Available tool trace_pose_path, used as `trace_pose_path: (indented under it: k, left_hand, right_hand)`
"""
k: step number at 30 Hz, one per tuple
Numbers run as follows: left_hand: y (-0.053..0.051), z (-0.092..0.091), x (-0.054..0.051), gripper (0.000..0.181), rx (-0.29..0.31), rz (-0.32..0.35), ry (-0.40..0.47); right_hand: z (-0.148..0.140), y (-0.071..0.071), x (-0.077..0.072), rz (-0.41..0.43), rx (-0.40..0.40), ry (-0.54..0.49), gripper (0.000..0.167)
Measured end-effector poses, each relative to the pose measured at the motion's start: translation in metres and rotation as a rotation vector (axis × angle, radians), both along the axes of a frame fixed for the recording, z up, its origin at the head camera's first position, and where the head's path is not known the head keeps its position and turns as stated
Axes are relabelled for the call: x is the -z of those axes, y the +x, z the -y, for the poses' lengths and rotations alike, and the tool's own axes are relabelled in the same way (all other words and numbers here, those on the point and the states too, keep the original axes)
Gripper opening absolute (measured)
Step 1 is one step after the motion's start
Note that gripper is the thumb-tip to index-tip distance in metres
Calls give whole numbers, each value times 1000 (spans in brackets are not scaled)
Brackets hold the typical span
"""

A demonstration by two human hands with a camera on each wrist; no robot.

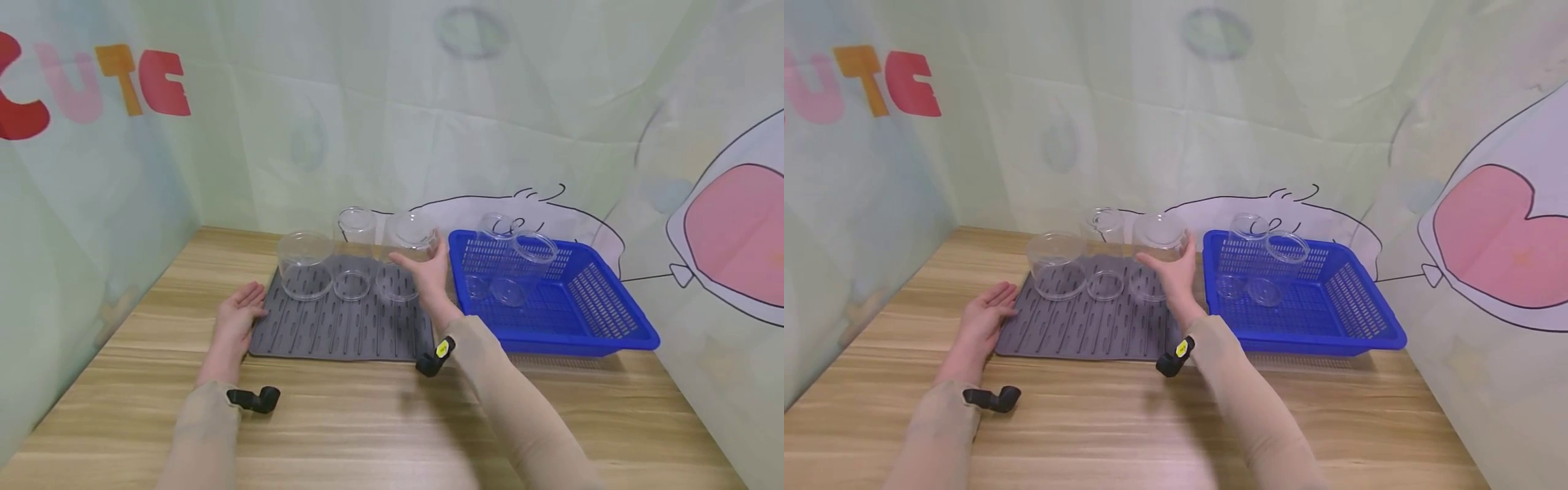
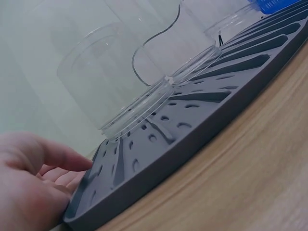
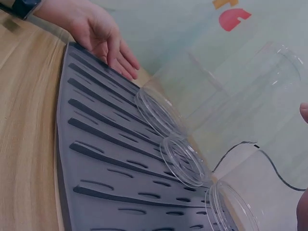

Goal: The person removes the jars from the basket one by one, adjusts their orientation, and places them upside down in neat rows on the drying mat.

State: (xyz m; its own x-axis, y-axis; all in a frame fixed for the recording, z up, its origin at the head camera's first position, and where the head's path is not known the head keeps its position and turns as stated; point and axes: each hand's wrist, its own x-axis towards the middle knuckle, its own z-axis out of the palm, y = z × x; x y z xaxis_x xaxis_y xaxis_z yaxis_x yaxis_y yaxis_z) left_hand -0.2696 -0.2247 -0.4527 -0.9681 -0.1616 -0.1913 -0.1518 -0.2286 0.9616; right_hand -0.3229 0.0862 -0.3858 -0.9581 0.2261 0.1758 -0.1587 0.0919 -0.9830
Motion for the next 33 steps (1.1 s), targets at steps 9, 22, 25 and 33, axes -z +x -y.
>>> trace_pose_path:
  k: [9,22,25,33]
  left_hand:
    - [0,1,-1,80,26,15,4]
    - [0,2,0,82,21,30,22]
    - [-1,2,1,82,18,37,25]
    - [-1,2,2,82,23,38,23]
  right_hand:
    - [3,0,11,53,-9,-15,109]
    - [4,-2,21,49,-4,40,110]
    - [5,-4,24,48,-8,48,112]
    - [4,-5,26,60,-14,53,117]
